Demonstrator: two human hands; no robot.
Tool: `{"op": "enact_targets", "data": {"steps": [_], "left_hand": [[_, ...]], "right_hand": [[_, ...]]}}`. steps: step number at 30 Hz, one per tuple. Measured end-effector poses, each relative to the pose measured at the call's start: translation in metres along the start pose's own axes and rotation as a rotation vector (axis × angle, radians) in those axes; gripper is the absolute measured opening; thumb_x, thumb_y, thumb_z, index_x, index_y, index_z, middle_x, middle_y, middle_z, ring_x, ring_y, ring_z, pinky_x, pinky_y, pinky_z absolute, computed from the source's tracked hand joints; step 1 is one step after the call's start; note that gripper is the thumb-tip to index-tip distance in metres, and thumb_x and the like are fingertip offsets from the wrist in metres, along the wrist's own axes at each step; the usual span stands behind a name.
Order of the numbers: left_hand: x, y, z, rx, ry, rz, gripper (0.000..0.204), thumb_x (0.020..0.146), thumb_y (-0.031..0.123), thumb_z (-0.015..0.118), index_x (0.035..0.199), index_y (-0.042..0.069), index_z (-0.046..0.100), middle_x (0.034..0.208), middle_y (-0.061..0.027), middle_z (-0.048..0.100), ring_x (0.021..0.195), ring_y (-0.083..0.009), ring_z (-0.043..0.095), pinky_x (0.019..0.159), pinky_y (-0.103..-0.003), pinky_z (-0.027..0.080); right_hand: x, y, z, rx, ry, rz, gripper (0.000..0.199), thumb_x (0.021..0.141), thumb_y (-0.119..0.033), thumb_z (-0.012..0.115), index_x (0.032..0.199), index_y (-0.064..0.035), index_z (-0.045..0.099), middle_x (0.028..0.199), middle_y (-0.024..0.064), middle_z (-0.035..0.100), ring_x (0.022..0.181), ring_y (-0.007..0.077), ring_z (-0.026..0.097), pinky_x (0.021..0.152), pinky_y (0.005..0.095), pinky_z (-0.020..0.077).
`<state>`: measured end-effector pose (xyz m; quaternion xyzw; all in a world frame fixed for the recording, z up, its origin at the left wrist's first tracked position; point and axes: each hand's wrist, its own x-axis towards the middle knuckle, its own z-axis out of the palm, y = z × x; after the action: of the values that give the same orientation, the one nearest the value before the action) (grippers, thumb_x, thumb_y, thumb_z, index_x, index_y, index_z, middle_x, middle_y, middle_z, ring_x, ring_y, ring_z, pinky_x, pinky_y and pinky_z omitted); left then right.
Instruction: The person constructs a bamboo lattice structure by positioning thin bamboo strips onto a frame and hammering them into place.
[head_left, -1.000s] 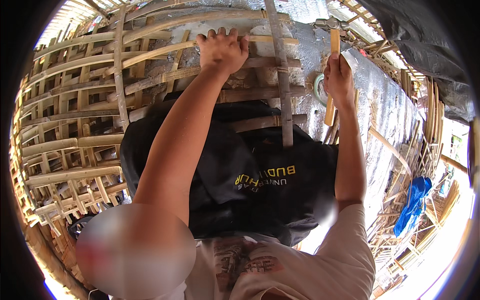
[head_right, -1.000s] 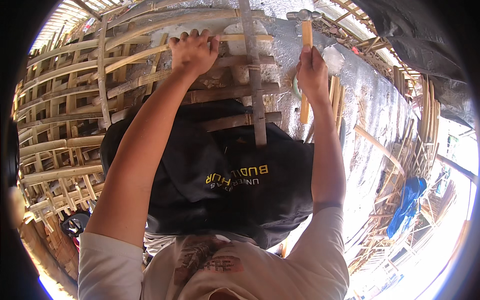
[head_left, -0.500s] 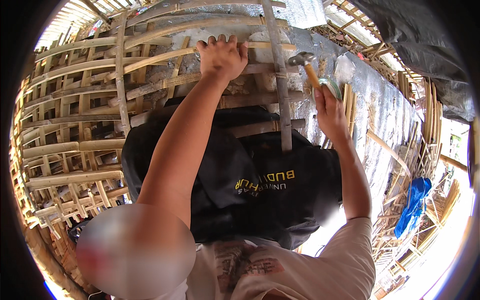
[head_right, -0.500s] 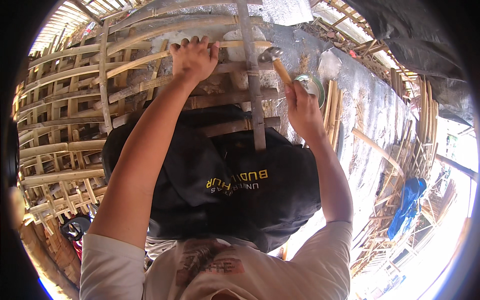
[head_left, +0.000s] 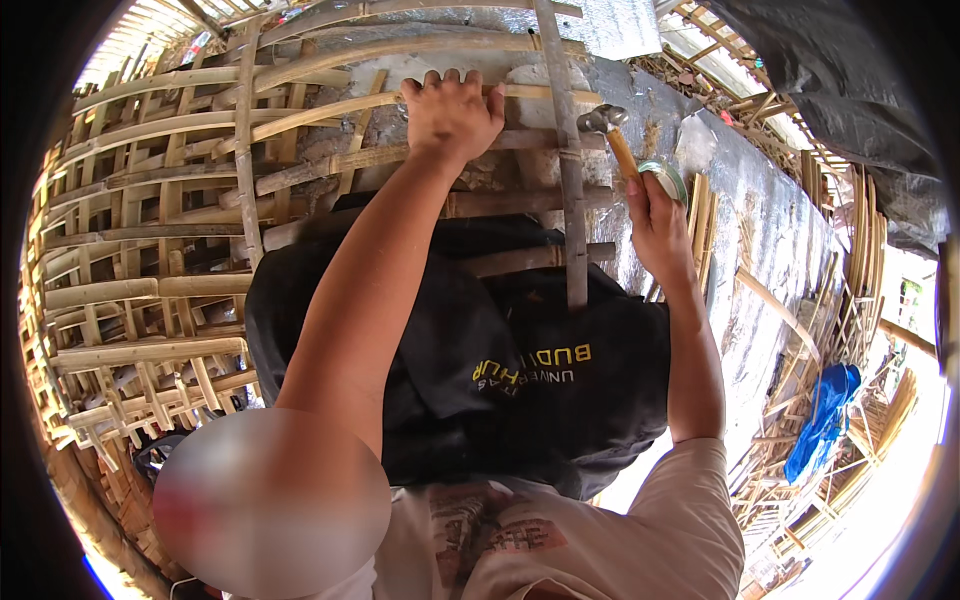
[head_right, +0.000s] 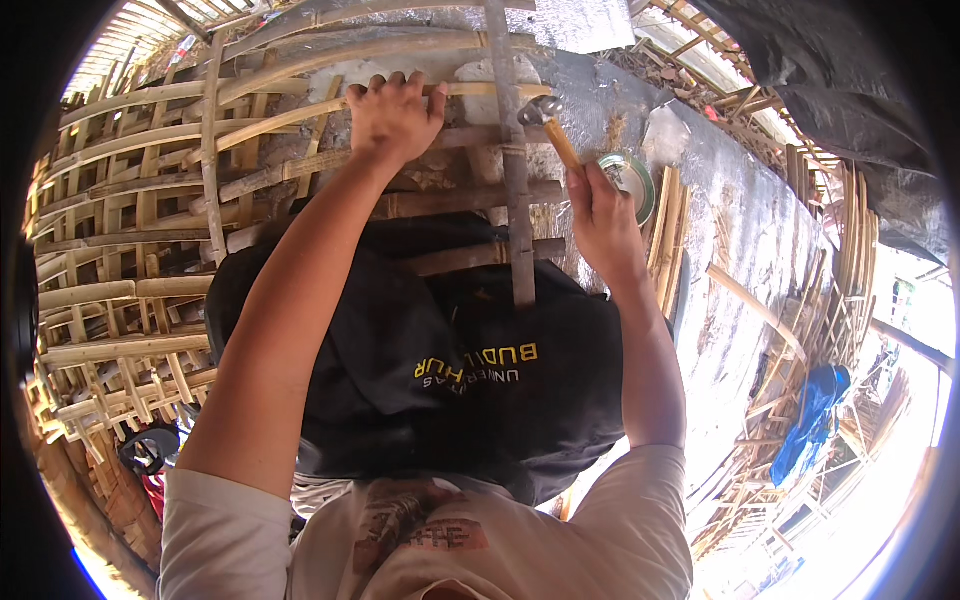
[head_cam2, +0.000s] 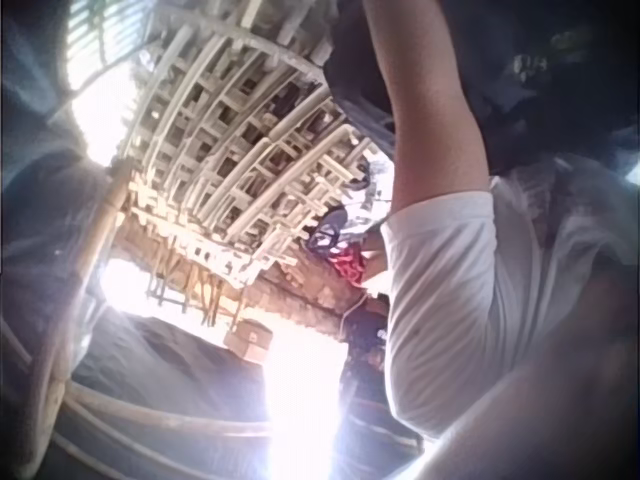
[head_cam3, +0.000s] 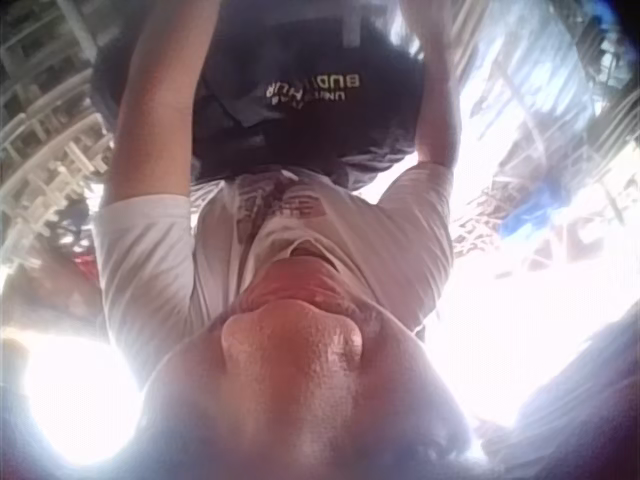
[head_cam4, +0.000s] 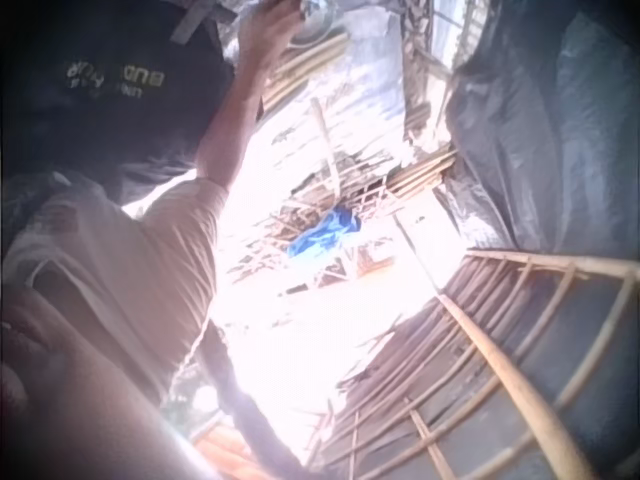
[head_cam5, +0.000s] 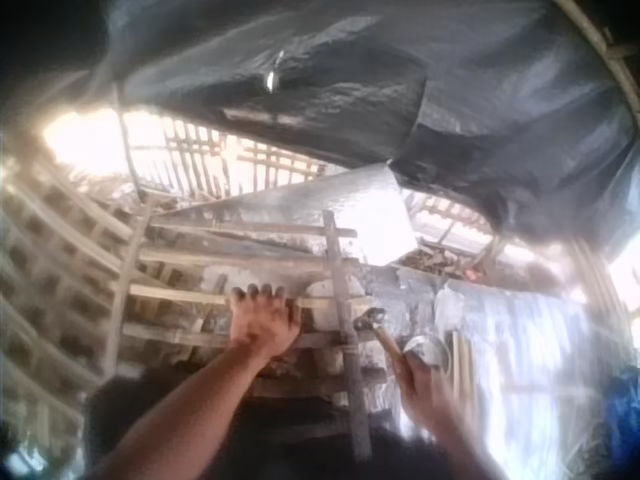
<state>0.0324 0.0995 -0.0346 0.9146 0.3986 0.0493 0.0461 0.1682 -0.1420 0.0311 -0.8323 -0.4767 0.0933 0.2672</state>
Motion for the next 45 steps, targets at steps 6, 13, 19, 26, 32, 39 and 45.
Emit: {"op": "enact_targets", "data": {"steps": [6,13,19,26,32,39,45], "left_hand": [[0.001,0.003,0.0,-0.026,-0.002,0.009,0.049,0.098,0.046,0.034,0.111,0.009,0.064,0.105,-0.0146,0.066,0.104,-0.0302,0.061,0.092,-0.053,0.037],[-0.001,0.001,-0.002,0.046,0.04,-0.011,0.051,0.098,0.051,0.032,0.112,0.012,0.063,0.104,-0.0106,0.068,0.106,-0.03,0.062,0.096,-0.056,0.037],[-0.027,0.005,-0.034,0.127,0.274,0.058,0.053,0.097,0.046,0.044,0.133,0.007,0.047,0.136,-0.0103,0.045,0.125,-0.0335,0.044,0.1,-0.061,0.034],[-0.111,-0.031,-0.094,0.093,0.085,0.348,0.047,0.097,0.04,0.05,0.127,0.004,0.052,0.128,-0.0141,0.051,0.12,-0.0344,0.051,0.098,-0.052,0.043],[-0.155,-0.028,-0.126,-0.084,-0.421,0.307,0.047,0.097,0.037,0.053,0.128,0.002,0.053,0.124,-0.0183,0.058,0.118,-0.0366,0.054,0.099,-0.045,0.044],[-0.15,0.041,-0.074,0.062,-0.553,0.171,0.067,0.091,0.045,0.058,0.142,0.004,0.041,0.142,-0.0193,0.047,0.132,-0.0376,0.043,0.107,-0.049,0.039],[-0.166,0.044,-0.021,0.07,-0.526,0.094,0.071,0.086,0.041,0.066,0.142,0.005,0.042,0.146,-0.0182,0.045,0.13,-0.0369,0.048,0.108,-0.055,0.037]], "right_hand": [[-0.003,0.003,-0.015,0.028,0.091,0.048,0.022,0.099,-0.019,0.053,0.09,0.0004,0.053,0.065,0.0218,0.054,0.055,0.041,0.051,0.051,0.0445,0.0382],[-0.05,-0.038,-0.058,0.986,-0.039,0.517,0.035,0.103,-0.044,0.044,0.094,-0.0107,0.05,0.062,-0.0059,0.034,0.046,0.0025,0.028,0.039,0.0206,0.0235],[-0.108,0.005,-0.056,1.519,-0.161,0.56,0.037,0.101,-0.049,0.045,0.094,-0.0137,0.051,0.062,-0.008,0.03,0.045,0.0017,0.024,0.039,0.0186,0.0206],[-0.12,0.066,-0.03,2.023,0.059,0.597,0.03,0.102,-0.043,0.046,0.091,-0.0151,0.05,0.062,-0.0084,0.029,0.046,0.0022,0.025,0.04,0.019,0.0215],[-0.123,0.078,-0.034,2.153,0.149,0.602,0.033,0.102,-0.039,0.048,0.083,-0.0119,0.048,0.06,-0.0076,0.03,0.046,0.0035,0.03,0.041,0.0191,0.0248],[-0.138,0.047,-0.036,2.029,0.134,0.56,0.034,0.101,-0.041,0.048,0.083,-0.0126,0.047,0.059,-0.0077,0.031,0.046,0.0046,0.031,0.042,0.02,0.0261],[-0.166,0.024,-0.047,2.083,0.14,0.511,0.034,0.101,-0.042,0.048,0.083,-0.0128,0.046,0.06,-0.0077,0.033,0.046,0.0046,0.031,0.042,0.0201,0.0266]]}}
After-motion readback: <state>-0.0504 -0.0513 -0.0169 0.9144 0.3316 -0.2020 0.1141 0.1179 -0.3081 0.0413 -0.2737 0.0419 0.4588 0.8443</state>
